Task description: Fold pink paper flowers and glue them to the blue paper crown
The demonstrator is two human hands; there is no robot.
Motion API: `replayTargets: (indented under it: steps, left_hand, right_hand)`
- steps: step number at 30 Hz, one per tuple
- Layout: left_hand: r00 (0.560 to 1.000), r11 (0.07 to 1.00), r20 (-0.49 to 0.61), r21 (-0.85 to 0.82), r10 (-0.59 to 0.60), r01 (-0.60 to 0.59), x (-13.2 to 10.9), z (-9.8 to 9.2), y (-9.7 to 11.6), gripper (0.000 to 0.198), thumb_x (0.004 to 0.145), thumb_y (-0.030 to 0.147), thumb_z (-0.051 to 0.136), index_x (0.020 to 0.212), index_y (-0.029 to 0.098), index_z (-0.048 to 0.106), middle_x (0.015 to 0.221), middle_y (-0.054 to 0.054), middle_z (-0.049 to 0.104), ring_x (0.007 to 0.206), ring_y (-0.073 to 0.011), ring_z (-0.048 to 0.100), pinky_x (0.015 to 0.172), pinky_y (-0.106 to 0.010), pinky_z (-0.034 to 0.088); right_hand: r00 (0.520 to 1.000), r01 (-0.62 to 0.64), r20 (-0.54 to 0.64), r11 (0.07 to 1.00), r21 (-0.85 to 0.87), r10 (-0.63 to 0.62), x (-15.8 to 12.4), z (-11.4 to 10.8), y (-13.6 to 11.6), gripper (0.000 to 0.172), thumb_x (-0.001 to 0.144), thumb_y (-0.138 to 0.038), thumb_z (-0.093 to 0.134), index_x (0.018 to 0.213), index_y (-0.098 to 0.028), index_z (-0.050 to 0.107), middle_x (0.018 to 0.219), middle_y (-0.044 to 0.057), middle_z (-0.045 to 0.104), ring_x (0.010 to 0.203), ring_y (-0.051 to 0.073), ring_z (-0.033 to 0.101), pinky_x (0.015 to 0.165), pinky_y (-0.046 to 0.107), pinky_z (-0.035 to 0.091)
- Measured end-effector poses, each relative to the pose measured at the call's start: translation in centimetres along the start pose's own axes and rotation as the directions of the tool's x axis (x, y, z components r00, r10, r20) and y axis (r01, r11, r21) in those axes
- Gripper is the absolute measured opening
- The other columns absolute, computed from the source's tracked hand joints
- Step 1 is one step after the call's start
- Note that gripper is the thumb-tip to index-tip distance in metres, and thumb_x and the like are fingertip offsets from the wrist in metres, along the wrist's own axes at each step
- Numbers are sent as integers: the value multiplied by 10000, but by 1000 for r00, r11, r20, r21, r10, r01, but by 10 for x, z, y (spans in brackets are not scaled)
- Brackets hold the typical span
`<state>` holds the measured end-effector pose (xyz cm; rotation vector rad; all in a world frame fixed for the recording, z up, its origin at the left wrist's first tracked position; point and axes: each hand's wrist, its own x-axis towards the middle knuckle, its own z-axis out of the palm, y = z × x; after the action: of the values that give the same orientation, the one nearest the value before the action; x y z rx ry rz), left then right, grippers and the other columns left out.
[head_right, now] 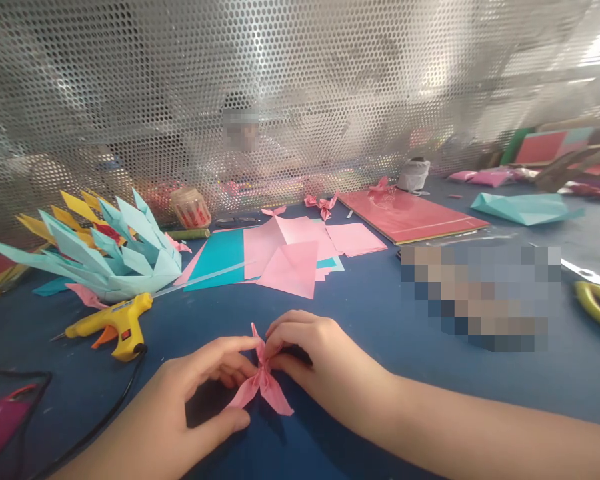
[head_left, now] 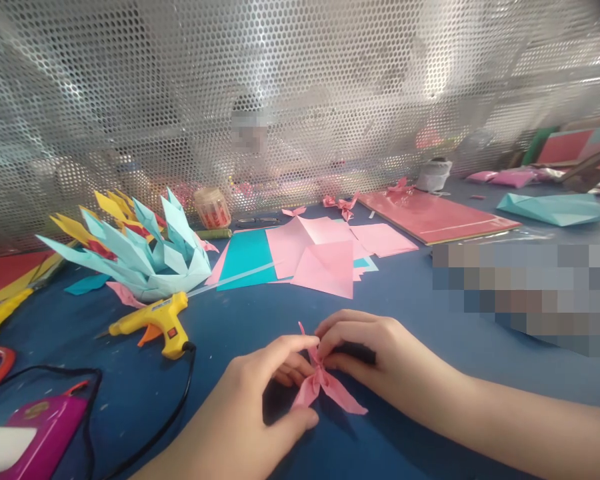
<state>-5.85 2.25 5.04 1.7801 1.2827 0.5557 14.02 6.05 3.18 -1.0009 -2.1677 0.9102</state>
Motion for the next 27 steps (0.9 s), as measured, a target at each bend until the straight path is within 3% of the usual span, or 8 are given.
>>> replayTargets:
  steps: [5,9,12,16,18,23,25,27]
  left_hand:
    - [999,1000,25,0,32,-32,0,-2,-3,548,729,26,541,1180,338,552,944,76,696,861,-106,641,832,-220,474]
    - [991,990,-55,82,119,-114,1,1,-6,595,705,-14,481,1179,341,538,1003,73,682,868,-108,642,821,-218,487]
    - [984,975,-75,167,162,-148,1,3,-7,600,692,-10,474,1193,316,527,1021,47,683,860,-129,648,798,-234,501]
    - [964,937,-75,263,256,-228,0,6,-8,591,706,6,470,1210,313,487,1013,39,674,858,-133,649,805,-241,510]
    - [943,897,-74,342,324,-281,-1,7,-9,592,717,7,463,1223,314,455,1032,25,649,930,-144,626,852,-261,499]
    - [880,746,-69,565,469,-353,-2,7,-16,756,693,51,493,1372,279,252,1387,-80,420,1319,-263,345,1073,-449,343]
    - [888,746,-54,567,456,-349,-2,6,-20,843,683,94,523,1420,265,151,1485,-94,301,1374,-299,254,1102,-509,286]
    - [910,779,-29,528,415,-338,-2,5,-21,888,685,133,552,1430,281,92,1505,-85,287,1371,-303,273,1104,-526,283]
  right_hand:
    - [997,-49,67,999,23,48,-1,-7,-10,62,794,-246,662,834,-204,683,980,45,654,861,169,631,788,270,504]
    - [987,-95,135,995,32,90,-7,-8,-20,428,583,-375,815,947,-209,662,1135,62,580,1010,233,575,874,315,491]
    - [984,-111,140,994,23,107,-11,-3,-22,496,572,-272,787,1028,-206,604,1142,63,549,1056,238,533,914,325,472]
    - [993,-71,95,997,15,69,-12,5,-19,280,644,-103,616,893,-207,543,966,45,567,956,205,548,849,312,488]
    - [996,-51,78,999,11,50,-10,6,-17,272,649,-44,544,863,-210,517,917,36,567,902,188,558,795,298,499]
    - [998,-30,62,998,61,27,-11,5,-15,462,651,8,493,1053,-217,466,1017,36,586,949,172,577,812,284,500]
    - [998,14,60,998,59,-18,-14,4,-16,528,659,14,488,1128,-226,443,1066,32,579,1010,166,561,857,277,484]
    - [996,63,53,997,34,-65,-15,5,-17,563,659,16,488,1160,-234,435,1087,24,570,1038,159,544,877,267,471]
